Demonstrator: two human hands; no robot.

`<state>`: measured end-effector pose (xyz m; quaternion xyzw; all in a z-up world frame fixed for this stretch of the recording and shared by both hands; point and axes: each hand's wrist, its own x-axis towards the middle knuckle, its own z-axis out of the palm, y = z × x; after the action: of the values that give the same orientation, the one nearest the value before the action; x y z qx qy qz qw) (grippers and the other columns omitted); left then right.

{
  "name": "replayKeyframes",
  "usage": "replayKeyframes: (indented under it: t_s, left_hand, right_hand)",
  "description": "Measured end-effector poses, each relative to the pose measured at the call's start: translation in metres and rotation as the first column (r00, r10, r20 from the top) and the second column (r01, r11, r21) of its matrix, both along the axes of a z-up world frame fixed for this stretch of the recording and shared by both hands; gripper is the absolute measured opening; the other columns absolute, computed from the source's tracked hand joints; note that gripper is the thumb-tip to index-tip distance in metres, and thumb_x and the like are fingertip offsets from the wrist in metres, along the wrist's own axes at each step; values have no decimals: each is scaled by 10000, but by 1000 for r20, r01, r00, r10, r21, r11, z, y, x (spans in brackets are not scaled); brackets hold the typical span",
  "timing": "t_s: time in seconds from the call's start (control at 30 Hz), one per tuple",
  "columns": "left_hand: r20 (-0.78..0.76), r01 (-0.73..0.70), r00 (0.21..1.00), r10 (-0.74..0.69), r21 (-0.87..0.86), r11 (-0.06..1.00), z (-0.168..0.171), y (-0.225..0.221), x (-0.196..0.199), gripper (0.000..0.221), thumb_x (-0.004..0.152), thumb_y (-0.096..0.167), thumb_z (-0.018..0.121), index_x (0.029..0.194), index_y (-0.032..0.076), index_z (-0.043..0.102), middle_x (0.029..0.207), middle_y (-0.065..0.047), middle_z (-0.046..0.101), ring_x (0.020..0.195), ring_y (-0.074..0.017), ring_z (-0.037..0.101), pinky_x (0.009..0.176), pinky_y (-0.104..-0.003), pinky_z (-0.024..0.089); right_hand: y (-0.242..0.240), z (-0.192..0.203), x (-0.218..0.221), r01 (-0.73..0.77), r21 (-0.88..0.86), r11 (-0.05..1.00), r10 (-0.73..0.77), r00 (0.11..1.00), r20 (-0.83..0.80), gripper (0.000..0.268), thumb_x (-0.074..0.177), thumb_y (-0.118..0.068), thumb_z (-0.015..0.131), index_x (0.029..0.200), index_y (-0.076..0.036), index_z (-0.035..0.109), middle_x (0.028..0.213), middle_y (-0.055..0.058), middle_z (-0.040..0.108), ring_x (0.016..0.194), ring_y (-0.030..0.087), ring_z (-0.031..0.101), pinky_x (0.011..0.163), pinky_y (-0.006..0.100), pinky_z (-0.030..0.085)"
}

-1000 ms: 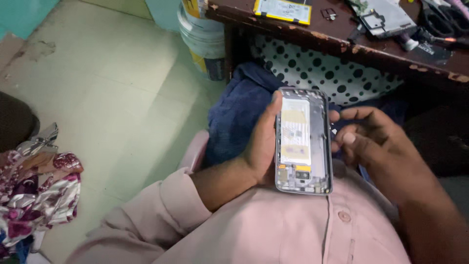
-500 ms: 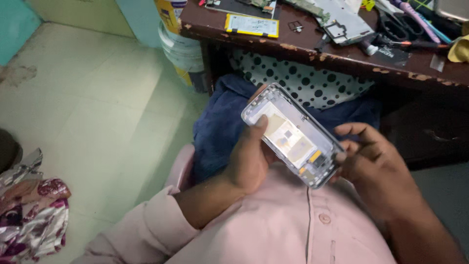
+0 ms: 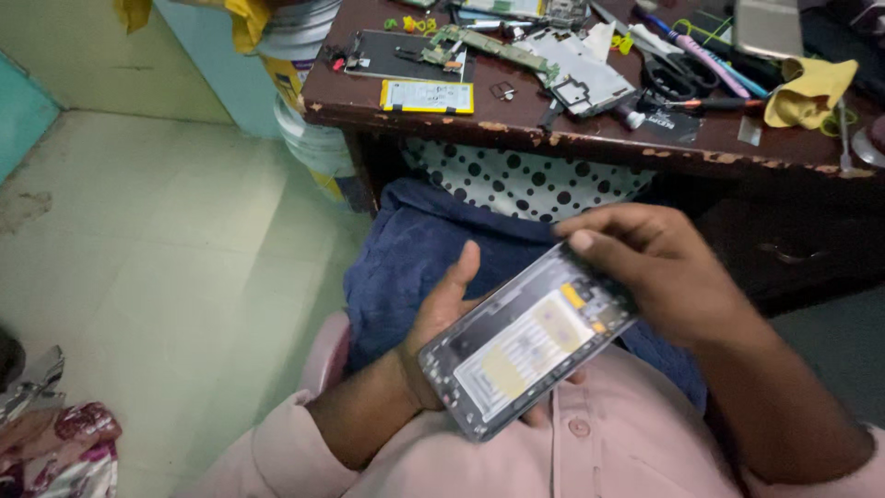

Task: The person wipes the back and internal frame of a disassembled smartphone with a yellow cloth. They then place a black plastic bracket over the camera module, connect a ribbon cable, and handle a small metal screw before picking up a green circuit board.

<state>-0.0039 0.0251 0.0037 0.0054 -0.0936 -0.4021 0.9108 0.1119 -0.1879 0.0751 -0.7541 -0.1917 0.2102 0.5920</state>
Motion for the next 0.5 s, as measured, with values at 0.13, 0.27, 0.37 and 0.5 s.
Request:
replayKeyframes:
  t_s: [0.13, 0.27, 0.37, 0.5]
  left_hand:
    - [-16, 13, 1000, -15, -121, 993, -8, 2, 1, 923, 1089, 710, 398, 1664, -10, 342, 1421, -452, 514, 1130, -586, 650, 968, -658, 542]
    - [-32, -65, 998, 61, -121, 990, -10, -2, 3, 784, 1148, 571, 418, 1621, -52, 362, 1388, -446, 526, 1143, -561, 649, 992, -653, 545]
    - [-28, -135, 991, 133, -85, 987, -9, -6, 4, 729, 1142, 520, 429, 1596, -48, 404, 1390, -398, 552, 1192, -534, 646, 990, -649, 542]
    - [16, -204, 979, 204, 8, 979, -6, -6, 3, 708, 1156, 503, 448, 1599, -50, 447, 1390, -397, 573, 1229, -489, 640, 1036, -588, 537]
  right_hand:
    - [16, 3, 20, -55, -1, 999, 53, 968, 245, 246, 982, -150, 667, 1186, -29, 733, 1015, 94, 754, 877, 132, 687, 780, 288, 581]
    - [24, 19, 77, 179, -180, 967, -70, 869, 491, 242, 1001, -184, 668, 1204, -61, 718, 1064, 77, 752, 932, 158, 711, 793, 295, 589]
    - [28, 31, 122, 258, -300, 918, 9, 745, 667, 259, 1001, -189, 689, 1205, -38, 737, 1049, 122, 761, 911, 196, 722, 814, 339, 572]
    - [39, 32, 160, 289, -448, 846, 166, 656, 737, 297, 954, -202, 712, 1207, -56, 762, 1035, 181, 758, 886, 252, 731, 818, 392, 569]
